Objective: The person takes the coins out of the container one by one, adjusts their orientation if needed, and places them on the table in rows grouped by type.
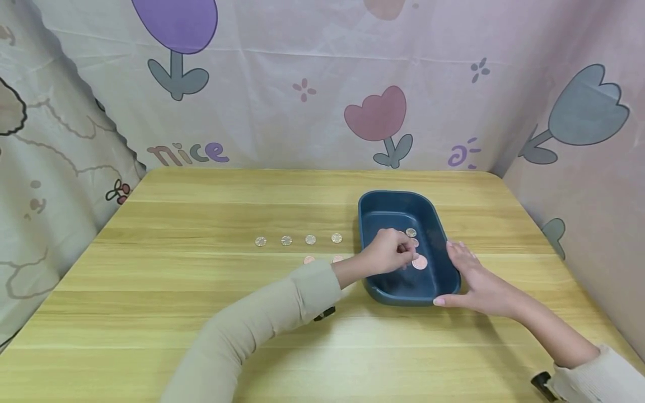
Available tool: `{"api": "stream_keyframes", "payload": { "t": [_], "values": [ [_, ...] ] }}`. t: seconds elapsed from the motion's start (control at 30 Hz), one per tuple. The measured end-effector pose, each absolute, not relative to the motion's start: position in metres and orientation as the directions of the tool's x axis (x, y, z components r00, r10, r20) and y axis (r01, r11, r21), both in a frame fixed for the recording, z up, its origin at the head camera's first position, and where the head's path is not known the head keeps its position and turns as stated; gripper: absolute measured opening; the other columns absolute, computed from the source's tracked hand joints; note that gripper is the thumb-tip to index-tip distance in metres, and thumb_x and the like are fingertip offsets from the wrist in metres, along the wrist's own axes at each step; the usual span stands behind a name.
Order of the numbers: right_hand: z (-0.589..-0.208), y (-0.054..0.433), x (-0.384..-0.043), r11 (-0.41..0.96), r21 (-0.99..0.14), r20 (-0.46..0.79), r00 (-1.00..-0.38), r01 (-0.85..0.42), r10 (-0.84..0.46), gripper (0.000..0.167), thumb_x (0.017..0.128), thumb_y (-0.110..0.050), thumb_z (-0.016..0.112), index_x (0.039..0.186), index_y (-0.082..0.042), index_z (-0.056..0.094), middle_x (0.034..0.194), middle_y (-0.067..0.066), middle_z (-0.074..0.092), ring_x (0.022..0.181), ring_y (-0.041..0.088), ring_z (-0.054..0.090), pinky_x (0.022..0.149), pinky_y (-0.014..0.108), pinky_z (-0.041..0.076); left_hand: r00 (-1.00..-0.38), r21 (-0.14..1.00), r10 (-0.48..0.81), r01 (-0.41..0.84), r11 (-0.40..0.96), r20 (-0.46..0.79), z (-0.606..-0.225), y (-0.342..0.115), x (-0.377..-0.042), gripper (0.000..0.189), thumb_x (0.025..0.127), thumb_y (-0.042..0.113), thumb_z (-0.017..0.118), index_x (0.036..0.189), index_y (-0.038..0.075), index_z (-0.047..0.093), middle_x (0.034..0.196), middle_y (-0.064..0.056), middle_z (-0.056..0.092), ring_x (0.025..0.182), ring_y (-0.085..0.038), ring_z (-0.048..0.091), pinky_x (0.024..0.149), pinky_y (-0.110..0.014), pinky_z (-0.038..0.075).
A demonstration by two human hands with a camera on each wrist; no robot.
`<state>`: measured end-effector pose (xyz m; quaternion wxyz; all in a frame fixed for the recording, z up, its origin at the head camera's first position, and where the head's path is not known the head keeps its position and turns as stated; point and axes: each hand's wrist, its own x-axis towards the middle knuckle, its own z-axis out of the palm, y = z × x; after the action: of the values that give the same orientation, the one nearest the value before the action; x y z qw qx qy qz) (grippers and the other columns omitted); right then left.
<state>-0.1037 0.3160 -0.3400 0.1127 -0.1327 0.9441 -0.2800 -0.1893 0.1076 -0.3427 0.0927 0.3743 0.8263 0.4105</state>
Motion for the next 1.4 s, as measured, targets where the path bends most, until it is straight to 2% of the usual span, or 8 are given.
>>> {"api": "stream_keyframes", "payload": {
  "t": [0.17, 0.33, 0.53, 0.67, 0.87, 1.13, 1.2, 1.4],
  "values": [
    [-0.34, 0.316, -0.104, 0.812, -0.557, -0.151, -0.941, -0.173, -0.304, 0.115, 0.073, -0.046, 0.074, 0.146, 0.005, 0.002, 0.153, 0.026, -0.001, 0.139, 0.045, -0.009, 0.102, 0.071, 0.009, -0.743, 0.822, 0.642, 0.477, 0.311, 0.189, -0.342, 0.097, -0.187, 0.011, 0.086, 0.005, 0.063, 0.078, 0.0, 0.068, 0.07, -0.011, 0.069, 0.054, -0.008, 0.062, 0.05, -0.012, 0.045],
    [-0.339, 0.315, -0.104, 0.811, -0.557, -0.146, -0.94, -0.178, -0.307, 0.114, 0.073, -0.044, 0.074, 0.146, 0.005, 0.002, 0.153, 0.027, 0.0, 0.139, 0.046, -0.008, 0.102, 0.07, 0.009, -0.793, 0.892, 0.578, 0.386, 0.235, 0.191, -0.342, 0.086, -0.187, 0.011, 0.085, 0.0, 0.061, 0.079, -0.006, 0.067, 0.071, -0.019, 0.068, 0.063, -0.028, 0.067, 0.051, -0.016, 0.05],
    [-0.338, 0.314, -0.104, 0.819, -0.547, -0.147, -0.944, -0.171, -0.296, 0.115, 0.073, -0.044, 0.075, 0.146, 0.004, 0.002, 0.153, 0.027, 0.0, 0.139, 0.047, -0.007, 0.101, 0.072, 0.011, -0.82, 0.93, 0.546, 0.318, 0.186, 0.172, -0.342, 0.068, -0.187, 0.013, 0.086, 0.001, 0.061, 0.083, -0.011, 0.066, 0.073, -0.025, 0.066, 0.069, -0.039, 0.066, 0.062, -0.038, 0.056],
    [-0.338, 0.314, -0.104, 0.82, -0.547, -0.151, -0.944, -0.167, -0.293, 0.115, 0.073, -0.046, 0.075, 0.146, 0.004, 0.001, 0.153, 0.026, -0.001, 0.139, 0.046, -0.007, 0.101, 0.072, 0.011, -0.843, 0.939, 0.517, 0.283, 0.195, 0.146, -0.343, 0.055, -0.186, 0.013, 0.086, 0.001, 0.061, 0.084, -0.011, 0.065, 0.074, -0.024, 0.066, 0.067, -0.035, 0.066, 0.064, -0.04, 0.057],
    [-0.337, 0.315, -0.102, 0.814, -0.558, -0.156, -0.942, -0.165, -0.298, 0.116, 0.073, -0.047, 0.074, 0.146, 0.004, -0.001, 0.154, 0.025, -0.003, 0.139, 0.046, -0.009, 0.1, 0.072, 0.009, -0.886, 0.958, 0.457, 0.196, 0.209, 0.081, -0.345, 0.037, -0.184, 0.011, 0.085, 0.0, 0.063, 0.088, -0.01, 0.066, 0.074, -0.02, 0.065, 0.059, -0.015, 0.062, 0.067, -0.042, 0.056],
    [-0.336, 0.314, -0.102, 0.812, -0.561, -0.162, -0.94, -0.162, -0.3, 0.116, 0.073, -0.046, 0.074, 0.146, 0.003, -0.002, 0.154, 0.025, -0.005, 0.139, 0.045, -0.01, 0.1, 0.072, 0.009, -0.906, 0.969, 0.418, 0.164, 0.184, 0.074, -0.349, 0.004, -0.18, 0.013, 0.085, 0.0, 0.061, 0.089, -0.011, 0.064, 0.078, -0.025, 0.065, 0.057, -0.007, 0.058, 0.065, -0.037, 0.057],
    [-0.336, 0.314, -0.102, 0.812, -0.559, -0.16, -0.94, -0.165, -0.301, 0.116, 0.074, -0.046, 0.074, 0.146, 0.003, -0.002, 0.154, 0.025, -0.005, 0.14, 0.045, -0.01, 0.101, 0.072, 0.009, -0.912, 0.969, 0.404, 0.155, 0.193, 0.065, -0.35, -0.004, -0.179, 0.013, 0.086, 0.0, 0.061, 0.091, -0.012, 0.064, 0.081, -0.027, 0.066, 0.058, -0.006, 0.058, 0.067, -0.042, 0.056],
    [-0.337, 0.315, -0.102, 0.815, -0.552, -0.153, -0.94, -0.176, -0.307, 0.115, 0.074, -0.046, 0.074, 0.146, 0.004, -0.001, 0.153, 0.026, -0.004, 0.139, 0.045, -0.009, 0.1, 0.072, 0.01, -0.92, 0.946, 0.385, 0.183, 0.266, 0.07, -0.354, -0.026, -0.177, 0.013, 0.086, 0.004, 0.062, 0.089, -0.009, 0.066, 0.08, -0.025, 0.067, 0.058, -0.005, 0.057, 0.064, -0.036, 0.056]
  ]
}}
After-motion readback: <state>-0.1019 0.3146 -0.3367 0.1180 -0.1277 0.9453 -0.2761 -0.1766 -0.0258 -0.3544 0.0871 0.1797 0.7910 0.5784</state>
